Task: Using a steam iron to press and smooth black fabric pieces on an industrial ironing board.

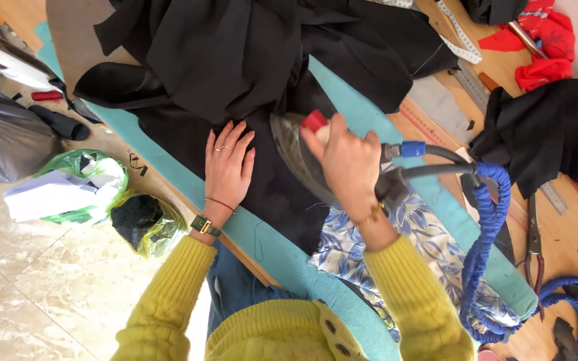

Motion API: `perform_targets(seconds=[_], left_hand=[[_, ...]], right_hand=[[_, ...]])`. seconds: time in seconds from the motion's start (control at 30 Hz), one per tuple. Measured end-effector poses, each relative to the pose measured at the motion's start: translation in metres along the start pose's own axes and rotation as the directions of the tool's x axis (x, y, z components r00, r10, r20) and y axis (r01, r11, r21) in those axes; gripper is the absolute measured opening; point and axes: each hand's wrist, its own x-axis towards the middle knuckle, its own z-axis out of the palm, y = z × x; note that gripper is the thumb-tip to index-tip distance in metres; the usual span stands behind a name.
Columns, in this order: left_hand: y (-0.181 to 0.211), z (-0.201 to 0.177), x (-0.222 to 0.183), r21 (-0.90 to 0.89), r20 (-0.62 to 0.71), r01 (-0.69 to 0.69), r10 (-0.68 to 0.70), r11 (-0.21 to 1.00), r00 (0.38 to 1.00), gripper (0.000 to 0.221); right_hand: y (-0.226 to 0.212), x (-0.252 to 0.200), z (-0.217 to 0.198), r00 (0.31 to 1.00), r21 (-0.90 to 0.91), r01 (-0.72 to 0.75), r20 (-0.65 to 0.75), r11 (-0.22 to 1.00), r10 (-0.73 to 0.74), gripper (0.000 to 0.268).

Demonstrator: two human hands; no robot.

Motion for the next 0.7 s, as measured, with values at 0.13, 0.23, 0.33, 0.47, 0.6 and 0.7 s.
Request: perform_targets(seconds=[0.13,0.23,0.33,0.47,0.6,0.7], left_hand=[[0.000,-0.008,-0.004,0.071,-0.026,0.063,-0.061,0.995,0.998,0.033],[-0.006,-0.010,-0.007,0.068,-0.069,0.141,-0.136,0.988,0.988,0.036],[-0.009,-0.021,-0.014,0.056,-0.012,0.123,-0.123,0.991,0.992,0.042],[-0.015,-0.034,-0.020,0.200,0.032,0.072,-0.079,0.977,0.996,0.053],[-0.022,-0.041,-0.026,0.285,-0.029,0.151,-0.149,0.947,0.988,0.060],[-0.024,-0.038,-0.032,0.279,-0.041,0.219,-0.216,0.935,0.976,0.059]], right_hand=[[0.006,0.012,0.003,0.998,0.040,-0.009,0.059,0.999,0.007,0.055],[0.013,0.009,-0.004,0.990,0.156,-0.004,0.137,0.988,-0.018,0.055],[0.017,-0.003,-0.014,0.976,0.251,0.012,0.208,0.968,-0.066,0.057],[0.015,-0.019,-0.035,0.958,0.282,0.075,0.245,0.957,-0.148,0.055],[0.012,-0.020,-0.042,0.961,0.311,0.146,0.179,0.939,-0.209,0.053],[0.004,-0.017,-0.032,0.971,0.250,0.171,0.122,0.953,-0.207,0.055]])
